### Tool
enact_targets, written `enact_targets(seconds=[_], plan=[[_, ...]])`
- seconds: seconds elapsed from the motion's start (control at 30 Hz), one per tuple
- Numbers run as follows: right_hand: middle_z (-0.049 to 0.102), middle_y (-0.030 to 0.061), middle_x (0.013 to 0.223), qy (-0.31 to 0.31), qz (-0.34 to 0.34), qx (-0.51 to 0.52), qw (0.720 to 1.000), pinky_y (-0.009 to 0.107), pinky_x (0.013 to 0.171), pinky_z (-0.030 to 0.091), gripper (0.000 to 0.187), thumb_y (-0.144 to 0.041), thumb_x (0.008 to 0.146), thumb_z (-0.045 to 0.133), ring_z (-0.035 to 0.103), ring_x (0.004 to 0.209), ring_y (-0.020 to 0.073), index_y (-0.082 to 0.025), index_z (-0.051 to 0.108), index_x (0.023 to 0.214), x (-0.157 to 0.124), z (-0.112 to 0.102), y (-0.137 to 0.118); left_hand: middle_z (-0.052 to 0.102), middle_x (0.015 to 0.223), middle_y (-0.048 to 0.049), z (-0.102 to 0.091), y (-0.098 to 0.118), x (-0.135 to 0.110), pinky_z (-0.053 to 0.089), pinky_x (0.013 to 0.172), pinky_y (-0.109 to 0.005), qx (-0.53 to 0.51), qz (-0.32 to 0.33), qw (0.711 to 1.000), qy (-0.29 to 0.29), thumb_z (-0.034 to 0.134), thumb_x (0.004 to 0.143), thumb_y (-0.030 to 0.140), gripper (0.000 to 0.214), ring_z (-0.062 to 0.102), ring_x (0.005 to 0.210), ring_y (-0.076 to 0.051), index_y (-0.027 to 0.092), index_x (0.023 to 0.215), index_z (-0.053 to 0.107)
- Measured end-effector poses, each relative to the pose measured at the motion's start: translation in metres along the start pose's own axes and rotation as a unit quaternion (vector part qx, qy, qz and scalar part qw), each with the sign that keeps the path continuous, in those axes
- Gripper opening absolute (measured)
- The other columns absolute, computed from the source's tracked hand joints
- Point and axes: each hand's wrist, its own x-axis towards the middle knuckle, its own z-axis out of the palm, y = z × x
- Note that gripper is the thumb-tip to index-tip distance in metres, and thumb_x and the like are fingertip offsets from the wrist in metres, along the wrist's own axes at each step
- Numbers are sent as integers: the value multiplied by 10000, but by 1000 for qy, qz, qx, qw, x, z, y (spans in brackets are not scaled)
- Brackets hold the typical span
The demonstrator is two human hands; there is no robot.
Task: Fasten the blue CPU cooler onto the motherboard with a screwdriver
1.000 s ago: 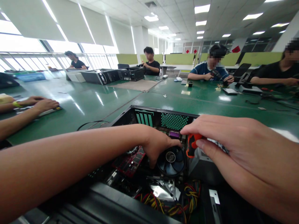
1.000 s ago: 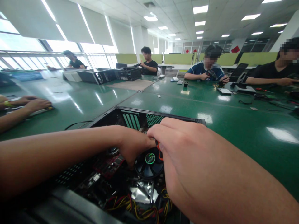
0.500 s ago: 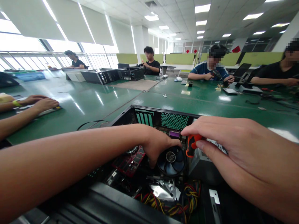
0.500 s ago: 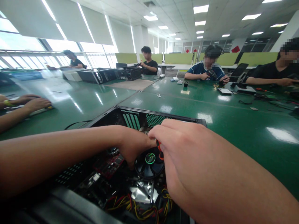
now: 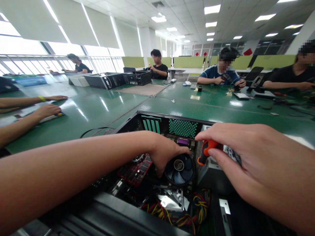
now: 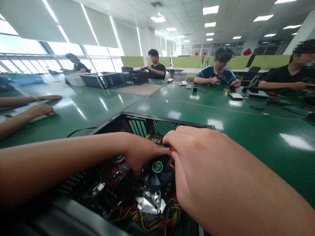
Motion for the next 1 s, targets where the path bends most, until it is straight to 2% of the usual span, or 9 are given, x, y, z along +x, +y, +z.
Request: enact_targets(seconds=[0.07,0.2,0.3,0.43,0.53,0.67,0.77,0.9,1.0], plan=[[908,35,1103,10,1,-10,1000,422,669,600,314,-197,1151,482,883,834,258,-292,770,1233,-2,0,0,713,1650,-224,0,-1,0,569,1254,-481,-5,6,1000,-1,1031,627,219,1354,722,1480,-418,201,1813,378],[821,7,755,14,25,5,1000,367,494,484,208,-382,1155,650,737,540,226,-315,807,1037,-14,0,0,745,1607,-193,1,-4,0,592,1214,-478,-9,15,1000,13,1024,610,246,1307,751,1411,-407,218,1772,429],[809,25,726,18,33,14,999,350,556,555,172,-488,1055,825,780,632,267,-320,858,1069,-29,3,6,800,1519,-129,2,-6,0,621,1157,-467,-18,16,999,28,1025,566,252,1272,777,1339,-394,273,1722,495],[843,48,793,27,37,15,999,366,614,620,197,-514,1026,855,823,731,303,-330,887,1090,-43,7,13,828,1460,-94,2,-6,1,638,1109,-446,-19,8,999,40,1031,525,265,1222,791,1299,-389,300,1653,562],[866,53,834,29,37,16,999,374,636,645,181,-486,1015,868,843,771,317,-337,895,1114,-35,4,12,816,1487,-113,2,-6,3,640,1107,-438,-12,5,999,32,1040,531,290,1243,789,1310,-392,286,1669,539],[919,71,984,31,33,13,999,378,618,653,169,-365,1102,723,878,835,327,-329,878,1157,-13,-1,1,812,1490,-106,2,-9,5,636,1120,-432,-8,14,999,36,1035,536,266,1248,788,1319,-383,282,1677,528],[935,75,1157,15,38,-6,999,328,547,635,354,-245,1192,474,905,900,300,-312,822,1199,-6,-1,-4,778,1557,-143,3,-12,5,617,1173,-461,-2,15,999,32,1046,544,259,1307,768,1381,-399,264,1724,484],[932,101,1225,51,3,-35,998,272,502,616,269,-253,1190,502,900,836,258,-275,729,1332,-10,3,0,731,1631,-198,3,-12,5,586,1227,-490,-8,17,1000,22,1033,593,250,1344,737,1447,-417,228,1783,409],[833,-45,779,56,-12,-36,998,378,388,454,153,-349,1174,609,735,486,212,-343,714,1063,-8,4,3,752,1602,-178,2,-10,3,600,1208,-479,-19,19,999,19,1018,613,260,1289,753,1412,-409,234,1764,438]])
